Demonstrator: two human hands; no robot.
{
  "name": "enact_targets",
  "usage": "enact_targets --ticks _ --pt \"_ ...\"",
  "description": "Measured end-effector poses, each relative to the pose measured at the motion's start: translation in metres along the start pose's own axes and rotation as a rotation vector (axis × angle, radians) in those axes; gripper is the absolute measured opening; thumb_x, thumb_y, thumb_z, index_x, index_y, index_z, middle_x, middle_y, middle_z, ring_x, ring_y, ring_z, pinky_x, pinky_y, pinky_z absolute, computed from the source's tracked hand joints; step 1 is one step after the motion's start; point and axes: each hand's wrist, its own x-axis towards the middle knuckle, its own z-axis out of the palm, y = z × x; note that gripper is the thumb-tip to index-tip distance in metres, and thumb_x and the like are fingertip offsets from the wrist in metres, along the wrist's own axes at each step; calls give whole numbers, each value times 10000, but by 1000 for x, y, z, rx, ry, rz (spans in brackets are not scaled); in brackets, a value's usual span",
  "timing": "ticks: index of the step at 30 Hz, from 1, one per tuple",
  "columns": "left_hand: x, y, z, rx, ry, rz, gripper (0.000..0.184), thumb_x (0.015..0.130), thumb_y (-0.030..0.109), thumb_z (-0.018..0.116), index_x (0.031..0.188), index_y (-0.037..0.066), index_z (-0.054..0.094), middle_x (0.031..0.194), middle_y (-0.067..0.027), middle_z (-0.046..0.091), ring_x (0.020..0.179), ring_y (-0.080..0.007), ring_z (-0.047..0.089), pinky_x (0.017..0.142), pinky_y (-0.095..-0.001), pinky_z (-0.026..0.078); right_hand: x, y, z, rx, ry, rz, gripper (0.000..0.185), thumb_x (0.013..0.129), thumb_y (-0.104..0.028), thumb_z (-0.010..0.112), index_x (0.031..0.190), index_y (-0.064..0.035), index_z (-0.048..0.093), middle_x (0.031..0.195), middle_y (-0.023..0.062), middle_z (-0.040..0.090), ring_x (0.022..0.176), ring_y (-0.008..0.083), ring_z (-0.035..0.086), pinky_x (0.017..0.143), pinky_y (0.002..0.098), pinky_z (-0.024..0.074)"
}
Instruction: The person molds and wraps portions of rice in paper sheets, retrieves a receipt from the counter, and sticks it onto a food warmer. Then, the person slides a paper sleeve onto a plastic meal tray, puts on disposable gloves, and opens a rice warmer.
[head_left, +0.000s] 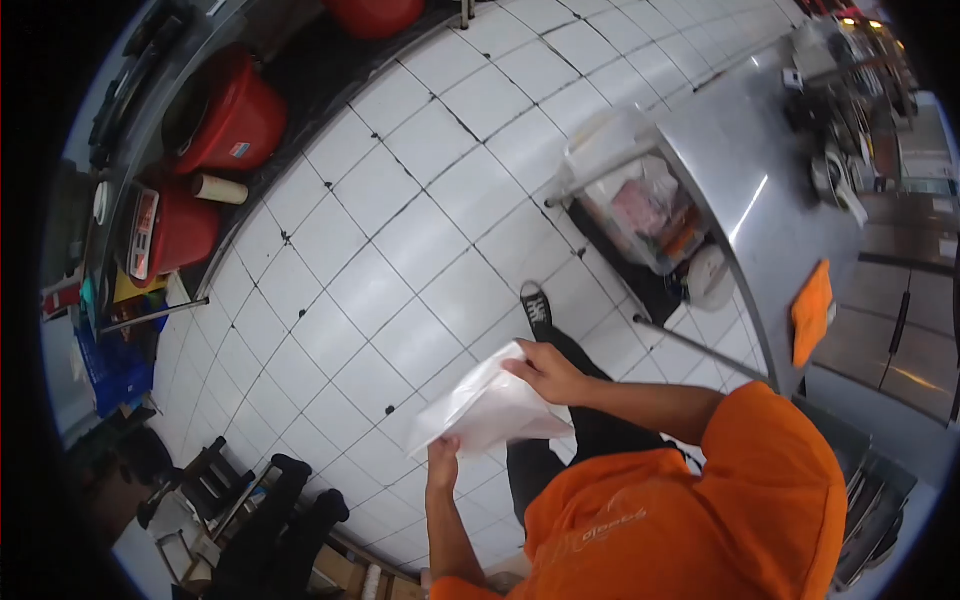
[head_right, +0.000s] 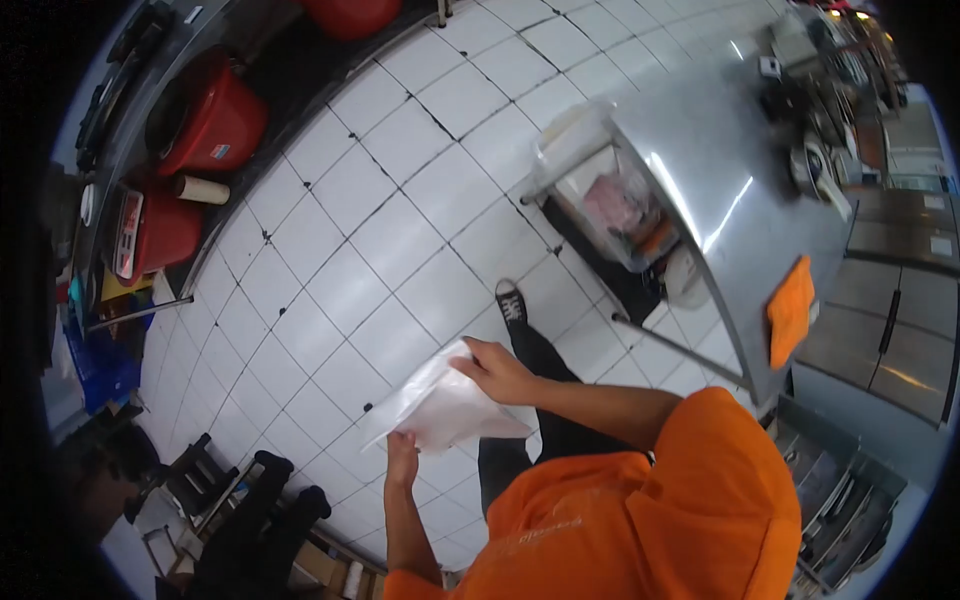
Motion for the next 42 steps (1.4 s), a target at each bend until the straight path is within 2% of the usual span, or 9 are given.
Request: enact_targets --ticks 4,9,15,18,23,30,36,39,42 --pt "-9 13 -18 -392 -151 -42 532 923 41 692 1397 -59 472 1287 -153 617 1193 -260 594 1026 -387 481 4 47 0 653 -41 -119 146 1008 -194 610 1033 -53 634 919 -1 629 853 100 573 774 285 487" --pt "-4 -48 -34 -277 71 -119 521 886 103 773 1299 -109 537 1204 -176 651 1041 -264 643 914 -376 523 80 221 -170 480 899 49 90 932 -125 619 935 -43 654 788 66 664 717 157 647 665 305 535" --pt "2 -195 -60 472 499 -472 462 848 111 792 1195 -132 606 1144 -231 696 955 -304 673 805 -412 544 254 349 -347 -718 1090 257 679 779 -436 821 1221 20 580 1166 232 661 1048 377 642 919 500 515" --pt "-2 -211 -43 469 503 -524 467 848 115 792 1202 -126 604 1140 -223 697 960 -303 675 822 -411 539 321 322 -384 -714 1232 744 800 782 -507 788 1334 34 581 1319 274 617 1268 452 563 1061 533 437" --pt "6 -214 -7 348 411 -511 475 848 121 792 1213 -115 600 1133 -210 699 968 -302 677 851 -409 530 390 363 -432 -815 1117 804 670 785 -423 778 1270 7 609 1320 244 617 1261 448 560 1058 537 429" --pt "29 -177 19 266 315 -542 446 831 61 796 1206 -106 620 1121 -184 708 996 -283 679 885 -398 525 355 373 -485 -613 917 503 267 808 -147 736 1042 -42 660 1101 235 684 942 383 679 804 458 531" --pt "73 -124 45 459 208 -396 370 812 72 801 1103 -116 672 1043 -230 737 948 -292 710 839 -402 541 242 334 -408 -636 1313 -8 229 825 -125 741 952 -11 587 1011 208 664 960 417 646 826 496 479" --pt "107 -89 68 546 101 -262 344 816 97 796 1069 -107 681 1008 -236 742 923 -320 726 822 -425 546 153 336 -359 -1153 1344 -85 304 937 -256 699 1008 18 589 947 233 612 863 449 573 823 470 462" --pt "143 -40 123 516 5 -35 312 828 145 777 1021 -88 697 938 -238 743 873 -368 734 802 -462 549 66 326 -311 -813 1208 228 391 985 -290 663 1097 80 602 1012 261 624 916 437 599 862 466 480"
